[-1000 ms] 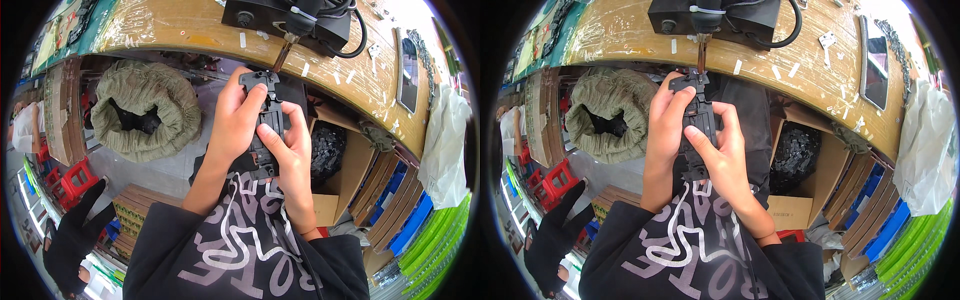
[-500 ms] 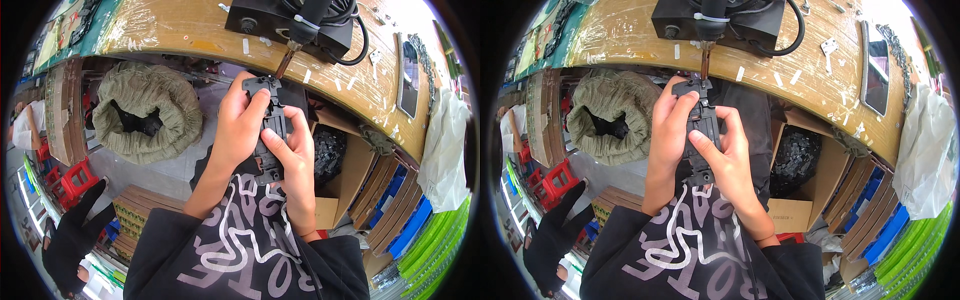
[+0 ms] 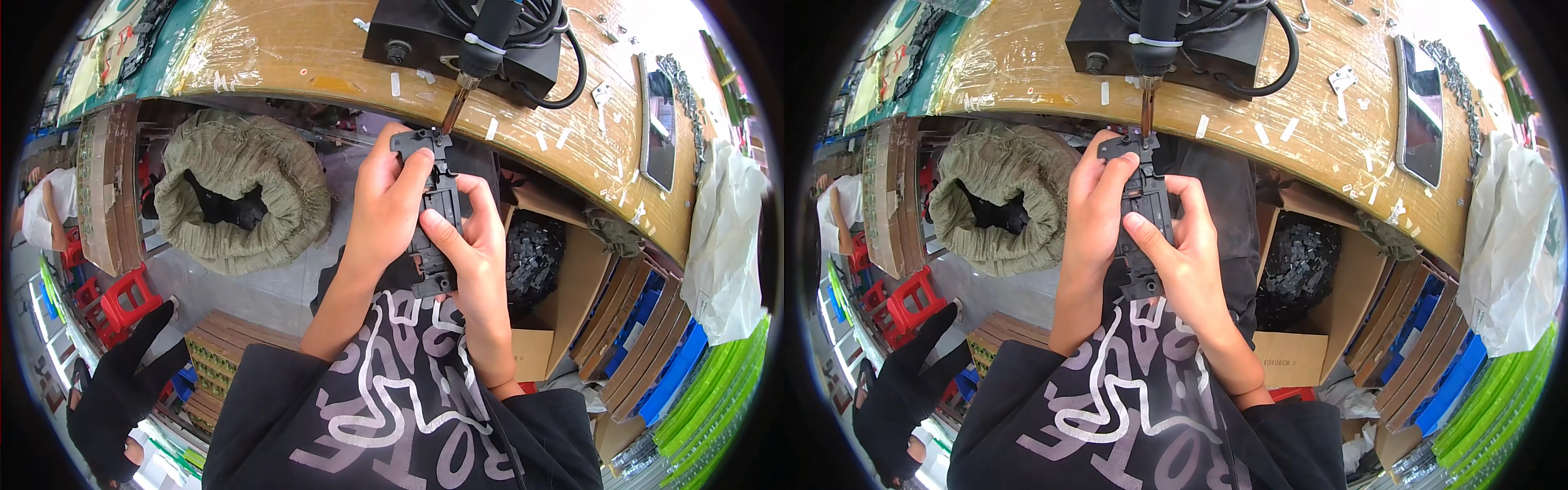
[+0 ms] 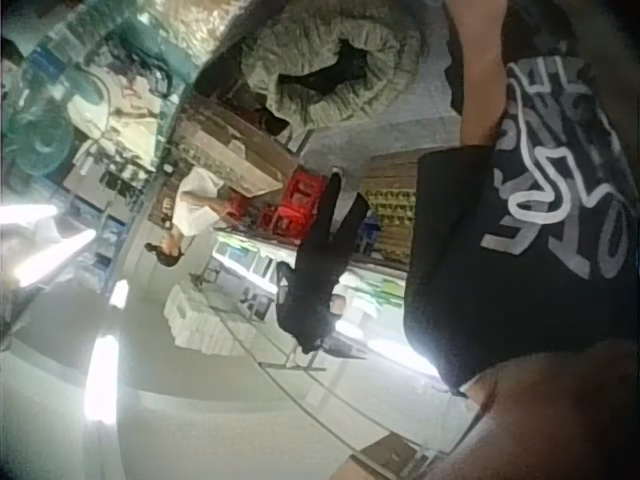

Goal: The person repeatedly picks up small metal components from a table and inserts them into a black plastic housing. They hold the housing under a stationary soldering iron, then place the assembled unit into a cloth bag. The cycle repeats with new components throughout the clip.

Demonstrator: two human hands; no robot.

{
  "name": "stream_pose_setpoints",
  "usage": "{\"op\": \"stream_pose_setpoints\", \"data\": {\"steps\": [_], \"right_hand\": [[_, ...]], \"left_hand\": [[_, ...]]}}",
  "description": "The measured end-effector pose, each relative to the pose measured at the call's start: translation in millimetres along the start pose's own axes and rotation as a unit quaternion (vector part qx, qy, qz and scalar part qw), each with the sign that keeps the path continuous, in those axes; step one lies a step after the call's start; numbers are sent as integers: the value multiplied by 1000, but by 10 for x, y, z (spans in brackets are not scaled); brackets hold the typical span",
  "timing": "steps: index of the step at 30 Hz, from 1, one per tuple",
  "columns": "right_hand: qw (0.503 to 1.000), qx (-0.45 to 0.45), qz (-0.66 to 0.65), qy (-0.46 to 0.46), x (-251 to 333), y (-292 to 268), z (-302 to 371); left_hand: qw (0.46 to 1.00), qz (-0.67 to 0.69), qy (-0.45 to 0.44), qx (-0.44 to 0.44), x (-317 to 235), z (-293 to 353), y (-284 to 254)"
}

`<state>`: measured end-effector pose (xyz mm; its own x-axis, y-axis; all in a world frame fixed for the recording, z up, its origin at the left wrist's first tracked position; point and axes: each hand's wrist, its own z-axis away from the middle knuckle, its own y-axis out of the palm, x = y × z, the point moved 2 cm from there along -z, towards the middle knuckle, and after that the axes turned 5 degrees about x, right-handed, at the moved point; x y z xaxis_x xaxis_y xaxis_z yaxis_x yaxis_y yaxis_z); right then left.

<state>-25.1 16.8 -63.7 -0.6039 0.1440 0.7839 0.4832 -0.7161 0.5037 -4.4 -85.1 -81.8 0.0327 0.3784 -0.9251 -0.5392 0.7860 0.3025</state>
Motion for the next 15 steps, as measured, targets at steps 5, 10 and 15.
{"op": "stream_pose_setpoints", "data": {"steps": [5, 10, 15], "right_hand": [[1000, 1, 27, 7, -46, -49, 3], [999, -11, 30, 3, -109, -68, 61], [999, -8, 48, 5, -86, -77, 90]], "left_hand": [[1000, -13, 2, 13, 23, 22, -21], [999, -24, 12, 25, 17, 91, -16], [1000, -16, 5, 16, 1, 107, 11]]}}
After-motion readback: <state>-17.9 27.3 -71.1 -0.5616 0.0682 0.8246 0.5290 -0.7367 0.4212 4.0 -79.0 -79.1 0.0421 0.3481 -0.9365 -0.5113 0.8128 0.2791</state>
